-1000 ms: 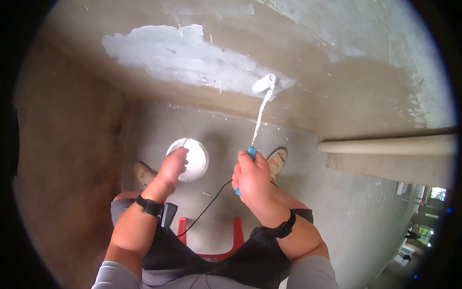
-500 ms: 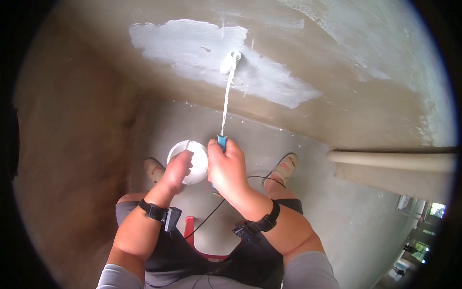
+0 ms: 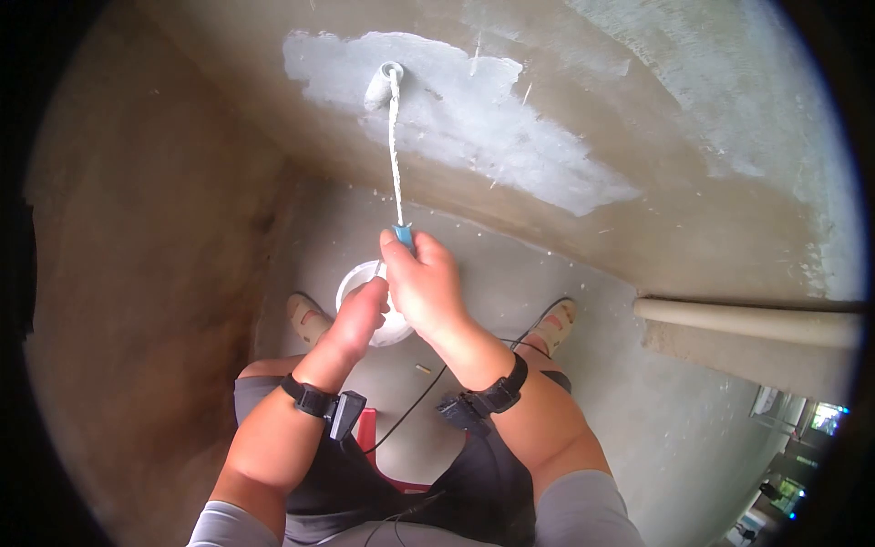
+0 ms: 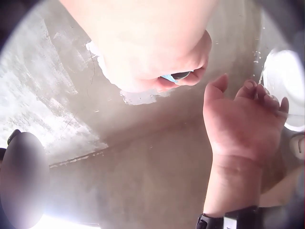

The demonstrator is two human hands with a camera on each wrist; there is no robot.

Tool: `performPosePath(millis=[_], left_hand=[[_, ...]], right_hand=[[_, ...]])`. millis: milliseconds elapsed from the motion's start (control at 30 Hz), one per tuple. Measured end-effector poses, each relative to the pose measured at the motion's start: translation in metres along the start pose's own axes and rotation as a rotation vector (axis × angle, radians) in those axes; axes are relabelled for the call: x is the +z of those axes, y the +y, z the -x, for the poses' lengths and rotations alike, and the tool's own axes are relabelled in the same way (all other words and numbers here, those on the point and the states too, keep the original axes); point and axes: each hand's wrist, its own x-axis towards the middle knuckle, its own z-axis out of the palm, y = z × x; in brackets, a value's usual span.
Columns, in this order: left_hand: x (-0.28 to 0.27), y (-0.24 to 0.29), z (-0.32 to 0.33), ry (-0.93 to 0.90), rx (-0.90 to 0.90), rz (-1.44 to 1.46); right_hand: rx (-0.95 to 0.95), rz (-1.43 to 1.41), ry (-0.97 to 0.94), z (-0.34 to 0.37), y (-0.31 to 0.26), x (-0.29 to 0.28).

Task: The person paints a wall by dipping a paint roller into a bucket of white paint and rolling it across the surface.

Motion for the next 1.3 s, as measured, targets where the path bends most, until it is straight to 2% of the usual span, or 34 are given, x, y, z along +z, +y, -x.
performPosePath(millis=[233,433,567,767,967,1100,1300], left_hand=[[0.028,0.007,-0.006,0.005,-0.033,0.040],[0.051,0.010,-0.006,-0.002,-0.044,0.031],[0.064,0.005,-0.011,-0.011,-0.046,0.038],[0.071,0.002,-0.012,-0.009,-0.034,0.044],[0.076,0.000,-0.009,-0.013,-0.036,0.061],[0.076,-0.002,-0.013,0.009,-0.043,0.058],[0.071,-0.002,-0.015,-0.005,-0.064,0.046]], right_hand=[[0.027,-0.017,0.054,0.019,-0.007,-0.045],[0.123,-0.021,0.189,0.045,-0.007,-0.085],[0.089,-0.054,0.282,0.060,0.004,-0.113],[0.060,0.067,0.349,0.071,0.016,-0.155],[0.128,-0.119,0.490,0.090,0.010,-0.178],[0.119,-0.099,0.492,0.089,0.018,-0.190],[0.112,-0.053,0.509,0.079,0.020,-0.172]])
